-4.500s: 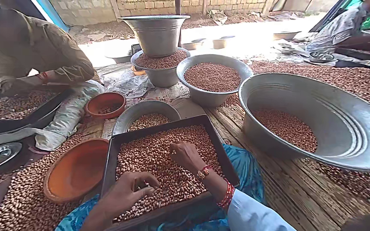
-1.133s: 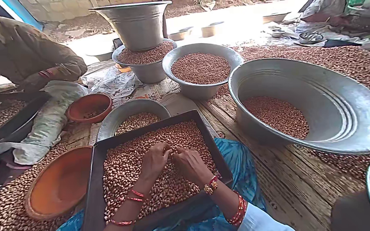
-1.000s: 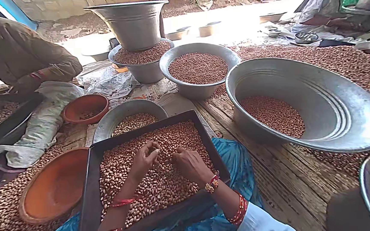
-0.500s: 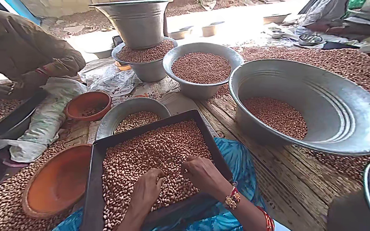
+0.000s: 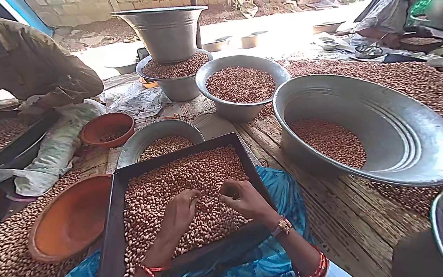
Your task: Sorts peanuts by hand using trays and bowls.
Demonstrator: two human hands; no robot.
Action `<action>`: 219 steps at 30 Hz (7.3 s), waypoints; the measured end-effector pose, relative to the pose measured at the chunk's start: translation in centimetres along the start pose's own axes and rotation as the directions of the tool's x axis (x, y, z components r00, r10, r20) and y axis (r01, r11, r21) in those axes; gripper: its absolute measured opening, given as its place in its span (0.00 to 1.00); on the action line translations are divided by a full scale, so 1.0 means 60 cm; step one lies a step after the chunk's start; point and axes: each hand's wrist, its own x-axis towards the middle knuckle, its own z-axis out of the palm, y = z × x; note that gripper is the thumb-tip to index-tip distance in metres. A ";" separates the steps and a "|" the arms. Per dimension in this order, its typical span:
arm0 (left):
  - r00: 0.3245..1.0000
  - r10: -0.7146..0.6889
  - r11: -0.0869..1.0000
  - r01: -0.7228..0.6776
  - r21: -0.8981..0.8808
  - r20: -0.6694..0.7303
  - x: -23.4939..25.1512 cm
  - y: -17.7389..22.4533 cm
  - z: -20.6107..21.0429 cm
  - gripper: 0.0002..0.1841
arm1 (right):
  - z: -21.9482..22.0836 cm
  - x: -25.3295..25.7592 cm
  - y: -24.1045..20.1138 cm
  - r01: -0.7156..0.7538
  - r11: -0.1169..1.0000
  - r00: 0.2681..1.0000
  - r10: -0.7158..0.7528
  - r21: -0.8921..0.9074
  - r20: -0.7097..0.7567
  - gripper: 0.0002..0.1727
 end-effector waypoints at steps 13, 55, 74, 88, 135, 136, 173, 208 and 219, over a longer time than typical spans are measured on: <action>0.987 -0.040 0.994 0.023 0.111 0.154 0.010 0.015 0.008 0.15 | 0.033 -0.022 -0.028 -0.059 0.877 0.986 0.125 -0.476 0.108 0.12; 0.964 -0.114 0.973 0.157 -0.167 0.242 -0.096 -0.051 -0.005 0.08 | 0.064 -0.004 -0.046 -0.092 0.778 0.931 0.289 -0.622 0.223 0.16; 0.928 -0.204 0.979 0.194 0.061 0.311 -0.113 -0.039 -0.040 0.26 | -0.054 0.104 -0.016 -0.302 0.702 0.949 0.286 -0.645 -0.132 0.17; 0.986 -0.137 0.979 0.149 0.142 -0.091 -0.018 -0.059 -0.016 0.10 | -0.044 0.102 0.018 -0.217 0.923 0.973 0.177 -0.317 -0.150 0.16; 0.922 -0.056 0.864 0.237 -0.444 0.383 -0.141 -0.185 -0.165 0.14 | -0.018 0.006 -0.094 -0.143 0.816 0.895 0.349 -0.560 0.278 0.18; 0.896 -0.235 0.914 0.336 -0.227 0.378 -0.147 -0.182 -0.168 0.16 | -0.032 0.004 -0.093 -0.261 0.714 0.857 0.481 -0.650 0.184 0.20; 0.905 0.045 0.999 -0.046 0.007 -0.423 -0.060 -0.044 -0.055 0.15 | 0.018 0.139 -0.027 -0.183 0.836 0.980 0.196 -0.517 -0.029 0.15; 0.977 -0.162 0.974 0.136 -0.180 -0.142 -0.109 -0.109 -0.011 0.04 | 0.085 0.064 -0.106 0.281 0.947 0.854 -0.173 -0.155 0.491 0.12; 0.943 -0.158 0.987 0.149 -0.052 -0.292 -0.104 -0.114 -0.042 0.09 | 0.183 0.039 -0.071 0.316 0.761 0.894 -0.040 -0.566 0.446 0.10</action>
